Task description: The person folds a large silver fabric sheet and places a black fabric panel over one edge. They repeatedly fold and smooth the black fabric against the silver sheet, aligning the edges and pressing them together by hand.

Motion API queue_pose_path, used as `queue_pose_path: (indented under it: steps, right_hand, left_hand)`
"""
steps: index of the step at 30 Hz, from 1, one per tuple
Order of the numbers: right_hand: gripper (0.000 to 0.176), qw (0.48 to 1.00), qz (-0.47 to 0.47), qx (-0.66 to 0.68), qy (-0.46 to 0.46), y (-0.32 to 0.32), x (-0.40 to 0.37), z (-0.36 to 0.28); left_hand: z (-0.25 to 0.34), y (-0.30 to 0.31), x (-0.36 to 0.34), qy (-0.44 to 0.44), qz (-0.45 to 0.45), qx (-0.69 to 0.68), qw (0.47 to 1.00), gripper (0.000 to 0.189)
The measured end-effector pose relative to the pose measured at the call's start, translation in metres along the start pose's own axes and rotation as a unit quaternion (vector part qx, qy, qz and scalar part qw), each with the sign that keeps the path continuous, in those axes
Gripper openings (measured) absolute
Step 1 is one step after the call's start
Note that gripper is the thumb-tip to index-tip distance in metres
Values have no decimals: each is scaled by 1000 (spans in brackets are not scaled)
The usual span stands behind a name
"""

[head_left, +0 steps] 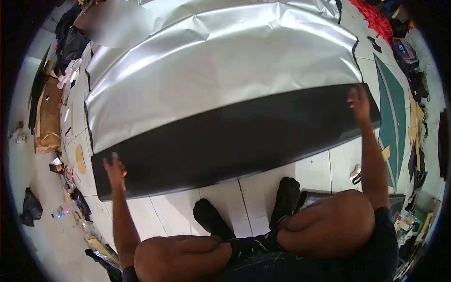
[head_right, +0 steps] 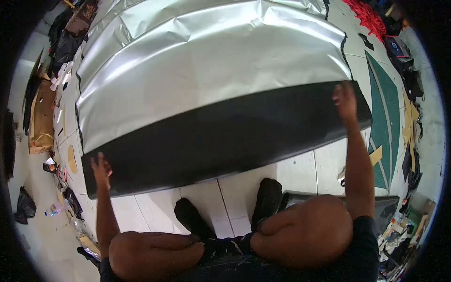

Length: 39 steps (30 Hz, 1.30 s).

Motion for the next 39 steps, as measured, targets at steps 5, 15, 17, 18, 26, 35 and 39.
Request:
queue_pose_path:
  steps: [5, 15, 17, 18, 26, 35, 39]
  right_hand:
    - [54, 921, -98, -223, 303, -78, -141, -115]
    - [69, 921, -210, -248, 217, -128, -138, -80]
    - [70, 921, -232, -234, 210, -138, -128, -74]
    - [66, 925, -220, -221, 219, -134, -126, -77]
    - [38, 984, 120, -104, -83, -87, -138, 12]
    - [27, 847, 106, 376, -361, -106, -114, 163]
    - [21, 828, 135, 369, -400, -79, -146, 160]
  left_hand:
    - [-49, -60, -128, -332, -25, 444, 832, 77]
    - [-59, -108, -100, -266, -83, 459, 843, 75]
    - [-65, -113, -96, -260, -84, 454, 848, 77]
    - [-66, -114, -95, -265, -87, 450, 848, 78]
    - [-102, -38, -62, -116, 179, 188, 959, 67]
    - [-174, -17, 22, 292, 34, -298, 908, 18]
    - [-171, -11, -20, 250, 2, -463, 850, 22]
Point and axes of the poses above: each hand's wrist, its own x-axis towards the middle knuckle, its own y-axis out of the back of the hand, z = x × y, the point moved 6 cm from there along x, towards the middle knuckle, and after that the axes turned 9 degrees about y, right-handed, at the moved point
